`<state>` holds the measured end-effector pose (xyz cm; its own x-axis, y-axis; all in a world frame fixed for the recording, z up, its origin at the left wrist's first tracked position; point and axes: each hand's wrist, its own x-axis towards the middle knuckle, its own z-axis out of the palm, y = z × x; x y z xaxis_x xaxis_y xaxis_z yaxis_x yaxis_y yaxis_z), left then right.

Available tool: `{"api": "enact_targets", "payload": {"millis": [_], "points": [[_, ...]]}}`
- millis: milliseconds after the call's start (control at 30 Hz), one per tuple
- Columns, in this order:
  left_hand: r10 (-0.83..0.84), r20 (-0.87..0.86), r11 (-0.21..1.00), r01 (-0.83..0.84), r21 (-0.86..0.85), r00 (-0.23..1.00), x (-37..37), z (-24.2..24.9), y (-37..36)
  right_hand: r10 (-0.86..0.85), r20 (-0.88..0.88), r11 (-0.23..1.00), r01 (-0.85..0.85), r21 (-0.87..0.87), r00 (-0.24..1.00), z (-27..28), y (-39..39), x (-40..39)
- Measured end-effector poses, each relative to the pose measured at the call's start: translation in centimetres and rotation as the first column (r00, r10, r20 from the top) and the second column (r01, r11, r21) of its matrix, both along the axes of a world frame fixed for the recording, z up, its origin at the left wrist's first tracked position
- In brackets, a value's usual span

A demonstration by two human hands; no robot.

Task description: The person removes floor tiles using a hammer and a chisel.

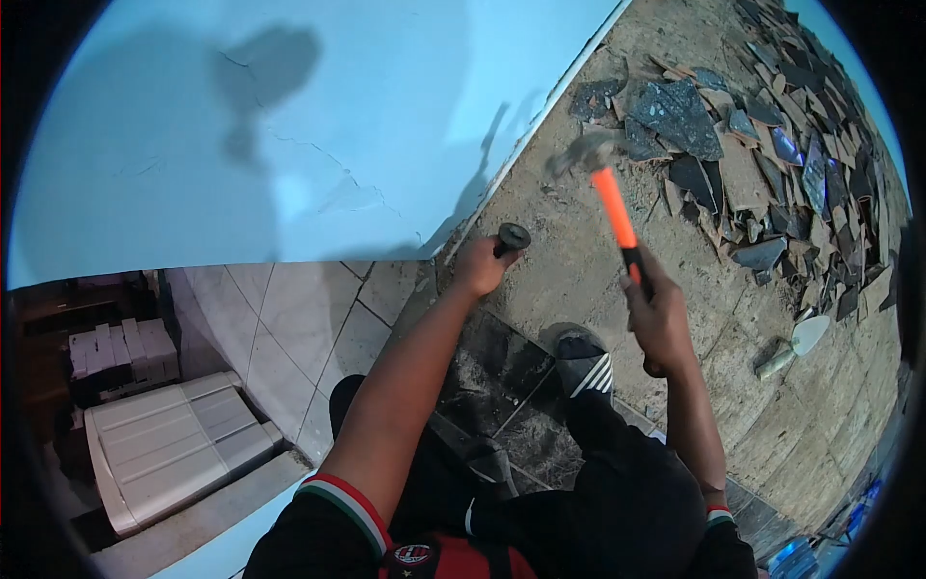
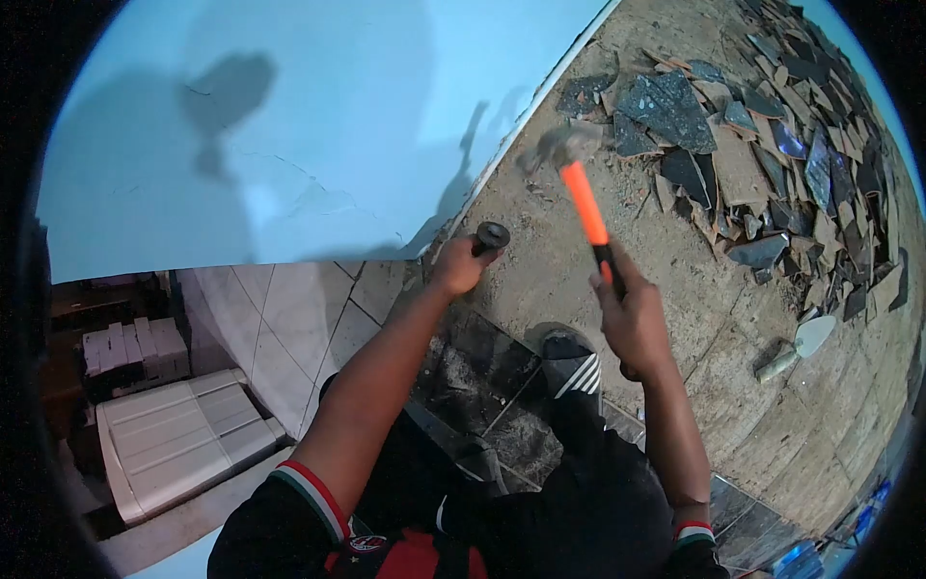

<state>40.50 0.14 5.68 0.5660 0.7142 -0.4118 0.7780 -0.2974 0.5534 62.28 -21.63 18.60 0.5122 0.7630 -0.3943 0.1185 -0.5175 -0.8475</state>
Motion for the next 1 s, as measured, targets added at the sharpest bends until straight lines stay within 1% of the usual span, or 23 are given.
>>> {"api": "enact_targets", "payload": {"millis": [67, 100, 133, 200, 233, 267, 333, 367, 433, 533, 567, 633, 667, 700, 733, 767, 800, 833, 933, 1000], "points": [[-0.001, 0.037, 1.0, 0.002, -0.017, 0.999, 0.1, -0.1, -0.1, -0.191, -0.054, 0.981, 0.193, 0.033, 0.98, 1.8, 1.0, -0.4], [-0.004, 0.056, 1.0, 0.005, -0.023, 0.998, 0.0, -0.2, -0.1, -0.232, 0.0, 0.969, 0.231, 0.093, 0.973, 0.9, 1.1, -0.7], [-0.006, 0.076, 1.0, 0.008, -0.027, 0.997, 0.0, -0.4, 0.0, -0.184, 0.079, 0.981, 0.179, 0.07, 0.98, -0.3, 1.1, -0.9], [-0.013, 0.058, 1.0, 0.014, -0.02, 0.998, -0.1, -1.0, 0.0, -0.073, 0.227, 0.997, 0.074, 0.004, 0.971, -2.0, 0.6, -1.3], [-0.017, 0.051, 1.0, 0.017, -0.013, 0.999, -0.1, -1.2, 0.2, 0.08, 0.18, 0.993, -0.062, -0.099, 0.98, -1.9, 0.4, -1.5], [0.006, 0.04, 1.0, -0.005, -0.02, 0.999, -0.2, -1.4, 0.3, 0.257, 0.088, 0.958, -0.241, -0.158, 0.962, -3.0, 0.0, -1.6], [0.05, 0.016, 0.998, -0.049, -0.032, 0.999, -0.6, -1.0, 0.7, 0.211, 0.03, 0.977, -0.212, -0.002, 0.977, -4.3, -0.4, -3.1], [0.043, 0.017, 0.998, -0.043, -0.035, 0.999, -0.6, -1.0, 1.1, 0.194, 0.02, 0.981, -0.194, -0.017, 0.981, -4.6, -0.5, -2.9], [0.027, 0.008, 0.998, -0.026, -0.055, 1.0, -1.0, -1.0, 1.2, 0.154, -0.01, 0.986, -0.154, -0.061, 0.988, -3.2, -0.6, -2.7], [0.042, 0.042, 0.996, -0.039, -0.078, 0.998, -0.9, 0.4, 0.7, -0.05, -0.043, 0.998, 0.049, -0.029, 0.998, -0.4, 0.2, -1.6], [0.022, 0.075, 0.999, -0.019, -0.05, 0.997, -1.1, 0.0, 0.6, -0.146, -0.074, 0.986, 0.151, 0.075, 0.987, 1.1, 0.8, -1.8], [-0.02, 0.14, 1.0, 0.019, 0.009, 0.99, -1.3, -0.8, 0.4, -0.232, 0.009, 0.961, 0.227, 0.157, 0.973, 1.2, 1.3, -2.4], [-0.016, 0.123, 1.0, 0.016, 0.003, 0.992, -1.4, -1.1, 0.3, -0.274, 0.051, 0.944, 0.258, 0.204, 0.96, 1.2, 1.4, -2.5], [-0.012, 0.106, 1.0, 0.012, -0.002, 0.994, -1.2, -0.4, 0.1, -0.262, 0.103, 0.949, 0.236, 0.209, 0.96, -0.7, 0.8, -2.9], [-0.011, 0.092, 1.0, 0.012, -0.005, 0.996, -0.9, 0.0, 0.1, -0.146, 0.187, 0.984, 0.123, 0.128, 0.971, -2.5, -0.1, -3.0], [0.004, 0.115, 1.0, -0.006, 0.014, 0.993, -0.9, 0.0, 0.1, 0.1, 0.2, 0.995, -0.096, -0.029, 0.975, -2.9, -0.4, -3.2], [0.02, 0.139, 0.999, -0.025, 0.031, 0.99, -1.0, -0.2, 0.0, 0.341, 0.173, 0.933, -0.309, -0.187, 0.924, -3.1, -0.7, -3.2], [0.032, 0.162, 0.998, -0.04, 0.048, 0.986, -1.2, -0.5, -0.1, 0.298, 0.132, 0.947, -0.274, -0.17, 0.945, -3.7, -1.3, -3.5], [-0.002, 0.176, 0.999, -0.008, 0.052, 0.984, -1.6, -1.1, 0.3, 0.185, 0.03, 0.974, -0.18, -0.135, 0.982, -4.9, -1.9, -3.7], [-0.035, 0.018, 0.999, 0.034, 0.032, 0.999, -1.7, -0.8, 0.2, 0.119, -0.028, 0.981, -0.122, -0.153, 0.993, -4.6, -2.9, -3.8]]}}
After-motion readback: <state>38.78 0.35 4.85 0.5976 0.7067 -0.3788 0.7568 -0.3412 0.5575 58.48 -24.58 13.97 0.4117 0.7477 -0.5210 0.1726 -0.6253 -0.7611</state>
